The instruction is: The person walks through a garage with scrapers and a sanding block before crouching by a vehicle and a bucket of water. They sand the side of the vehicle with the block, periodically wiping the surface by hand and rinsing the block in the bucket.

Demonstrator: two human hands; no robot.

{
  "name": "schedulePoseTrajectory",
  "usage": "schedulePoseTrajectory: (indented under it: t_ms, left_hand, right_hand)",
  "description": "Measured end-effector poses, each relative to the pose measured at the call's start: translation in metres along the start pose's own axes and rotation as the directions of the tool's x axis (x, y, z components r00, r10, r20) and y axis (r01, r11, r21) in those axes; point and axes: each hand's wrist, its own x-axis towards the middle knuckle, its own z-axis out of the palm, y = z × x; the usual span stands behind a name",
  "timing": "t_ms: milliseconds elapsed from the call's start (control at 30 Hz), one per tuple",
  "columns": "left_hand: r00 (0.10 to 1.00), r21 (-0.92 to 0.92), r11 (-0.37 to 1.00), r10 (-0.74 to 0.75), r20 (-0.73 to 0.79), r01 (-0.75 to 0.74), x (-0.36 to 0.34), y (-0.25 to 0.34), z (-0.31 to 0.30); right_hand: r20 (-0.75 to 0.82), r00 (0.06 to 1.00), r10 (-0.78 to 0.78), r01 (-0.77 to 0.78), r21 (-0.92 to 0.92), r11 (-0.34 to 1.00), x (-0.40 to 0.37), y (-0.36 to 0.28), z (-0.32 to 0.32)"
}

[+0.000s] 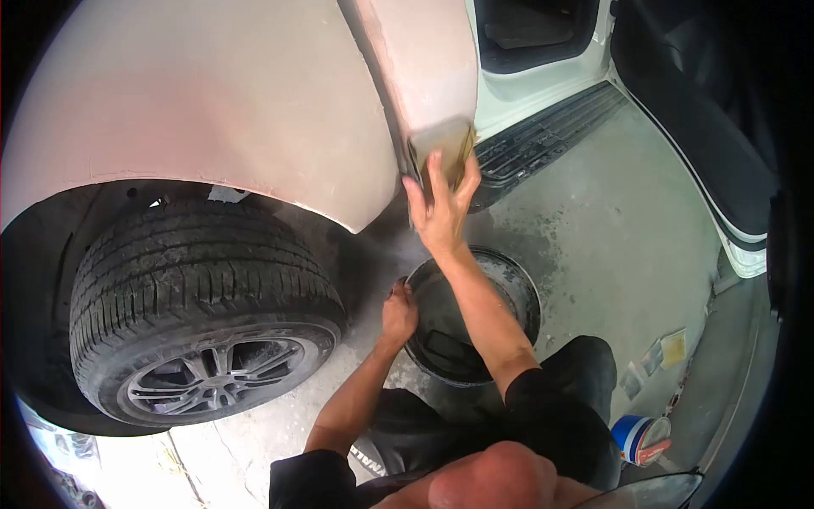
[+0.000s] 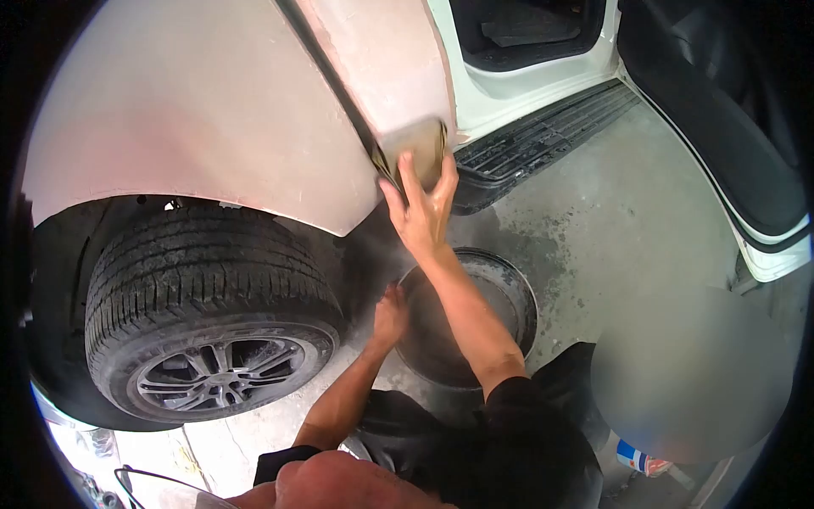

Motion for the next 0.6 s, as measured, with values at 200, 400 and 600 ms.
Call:
schedulePoseTrajectory:
  t_ms: [200,400,600]
  left_hand:
    - [0.999,0.016,0.999,-0.038,0.032,0.038,0.0,-0.002,0.001]
    - [0.999,0.044,0.999,0.004,0.038,-0.006,0.006,-0.007,0.001]
    - [1.0,0.005,1.0,0.006,-0.024,-0.005,0.003,-0.002,0.001]
  right_hand:
    - [0.034,0.999,-0.024,0.027,-0.092,0.995,0.075,-0.033,-0.005]
    - [0.012,0.999,-0.035,0.036,-0.067,0.997,0.047,-0.016,-0.005]
    - [0.059,0.998,0.02,-0.019,-0.006,1.0,0.049,-0.021,-0.01]
